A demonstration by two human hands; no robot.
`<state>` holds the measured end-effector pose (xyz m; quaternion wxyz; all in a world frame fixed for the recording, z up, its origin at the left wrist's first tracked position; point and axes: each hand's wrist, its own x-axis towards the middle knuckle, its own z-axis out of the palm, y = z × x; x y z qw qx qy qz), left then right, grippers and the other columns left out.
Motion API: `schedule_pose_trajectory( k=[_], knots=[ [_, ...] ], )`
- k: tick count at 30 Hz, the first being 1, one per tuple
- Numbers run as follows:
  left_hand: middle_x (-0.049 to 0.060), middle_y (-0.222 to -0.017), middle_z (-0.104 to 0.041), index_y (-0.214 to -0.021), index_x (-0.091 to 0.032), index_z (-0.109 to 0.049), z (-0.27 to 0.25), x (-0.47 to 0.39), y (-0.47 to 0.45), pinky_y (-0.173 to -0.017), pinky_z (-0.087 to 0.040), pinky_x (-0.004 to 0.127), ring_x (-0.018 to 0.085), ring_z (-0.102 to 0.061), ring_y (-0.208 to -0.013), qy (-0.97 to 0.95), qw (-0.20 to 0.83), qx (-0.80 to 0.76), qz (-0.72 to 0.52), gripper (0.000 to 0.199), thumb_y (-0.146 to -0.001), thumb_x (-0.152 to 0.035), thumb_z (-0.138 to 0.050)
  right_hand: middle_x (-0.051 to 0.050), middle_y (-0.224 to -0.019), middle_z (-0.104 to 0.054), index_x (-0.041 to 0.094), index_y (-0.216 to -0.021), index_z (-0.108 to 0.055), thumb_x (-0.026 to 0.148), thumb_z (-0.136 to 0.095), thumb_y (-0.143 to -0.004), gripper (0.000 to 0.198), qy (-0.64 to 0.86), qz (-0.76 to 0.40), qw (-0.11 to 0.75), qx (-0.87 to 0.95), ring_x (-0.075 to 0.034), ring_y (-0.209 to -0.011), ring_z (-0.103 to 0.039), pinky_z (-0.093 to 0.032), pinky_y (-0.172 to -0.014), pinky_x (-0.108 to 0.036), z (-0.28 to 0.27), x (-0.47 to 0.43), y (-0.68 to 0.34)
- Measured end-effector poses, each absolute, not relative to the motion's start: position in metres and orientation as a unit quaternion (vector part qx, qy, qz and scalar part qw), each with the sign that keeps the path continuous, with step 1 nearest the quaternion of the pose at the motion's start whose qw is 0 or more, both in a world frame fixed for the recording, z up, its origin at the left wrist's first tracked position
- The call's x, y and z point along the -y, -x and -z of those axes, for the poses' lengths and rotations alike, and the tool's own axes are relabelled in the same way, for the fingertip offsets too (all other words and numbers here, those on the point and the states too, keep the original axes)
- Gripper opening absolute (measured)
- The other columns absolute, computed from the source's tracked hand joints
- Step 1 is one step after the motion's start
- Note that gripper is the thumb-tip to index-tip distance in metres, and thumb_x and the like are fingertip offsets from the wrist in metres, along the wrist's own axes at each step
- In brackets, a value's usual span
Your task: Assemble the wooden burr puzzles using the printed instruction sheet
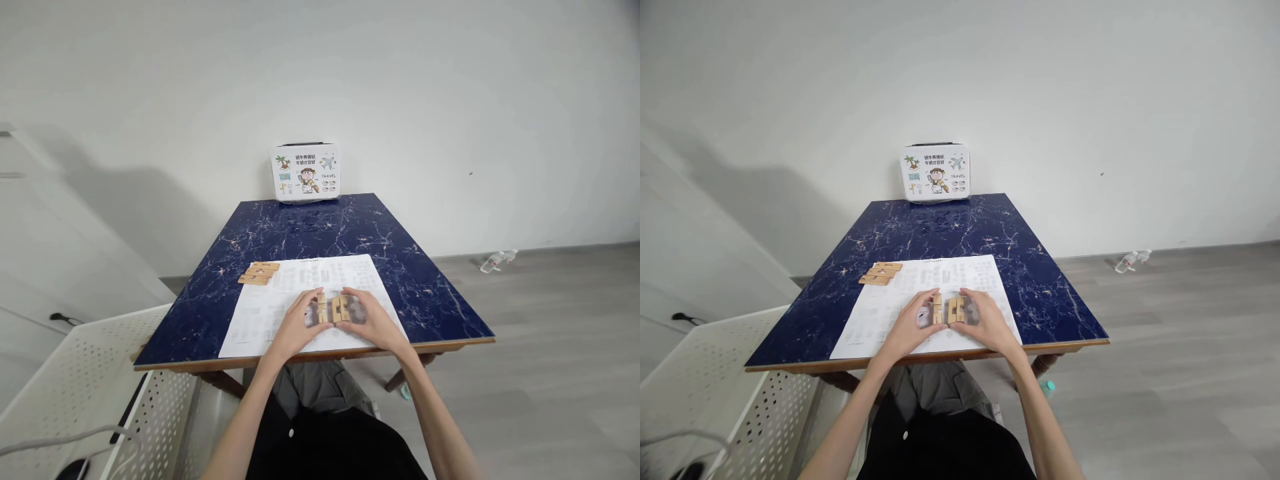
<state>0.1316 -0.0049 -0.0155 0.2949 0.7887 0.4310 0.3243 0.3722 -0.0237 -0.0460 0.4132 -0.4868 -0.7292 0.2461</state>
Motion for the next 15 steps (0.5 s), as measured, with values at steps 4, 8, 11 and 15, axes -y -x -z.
schedule_pose_trajectory(
  k=[4,8,11,15],
  knots=[
    [0.009,-0.149,-0.055,-0.147,-0.03,-0.049,0.02,0.002,-0.128,-0.109,-0.052,0.045,0.025,-0.066,-0.119,-0.749,0.344,-0.422,-0.377,0.076,-0.079,-0.02,-0.082,-0.012,-0.137,-0.064,0.026,-0.143,-0.053,0.042,-0.084,-0.08,0.073,0.492,-0.261,0.41,0.722,-0.033,-0.128,-0.059,-0.045,-0.112,-0.054,0.047,0.023,-0.372],
    [0.012,-0.149,-0.055,-0.147,-0.028,-0.048,0.022,0.001,-0.127,-0.102,-0.057,0.044,0.022,-0.071,-0.107,-0.727,0.385,-0.405,-0.399,0.075,-0.079,-0.021,-0.081,-0.012,-0.133,-0.062,0.023,-0.136,-0.057,0.046,-0.083,-0.08,0.066,0.489,-0.283,0.456,0.688,-0.029,-0.116,-0.064,-0.051,-0.105,-0.048,0.046,0.023,-0.372],
    [0.011,-0.146,-0.056,-0.142,-0.027,-0.053,0.02,0.002,-0.128,-0.099,-0.059,0.043,0.021,-0.07,-0.102,-0.733,0.37,-0.408,-0.398,0.071,-0.078,-0.024,-0.083,-0.013,-0.13,-0.059,0.023,-0.13,-0.06,0.047,-0.084,-0.079,0.062,0.496,-0.283,0.494,0.655,-0.026,-0.105,-0.065,-0.056,-0.095,-0.044,0.043,0.023,-0.372],
    [0.011,-0.145,-0.056,-0.137,-0.027,-0.058,0.019,0.003,-0.128,-0.095,-0.06,0.041,0.02,-0.07,-0.099,-0.74,0.354,-0.41,-0.398,0.066,-0.077,-0.027,-0.085,-0.011,-0.114,-0.064,0.02,-0.124,-0.062,0.048,-0.084,-0.077,0.059,0.516,-0.287,0.507,0.628,-0.022,-0.083,-0.061,-0.055,-0.077,-0.037,0.036,0.023,-0.367]
  ],
)
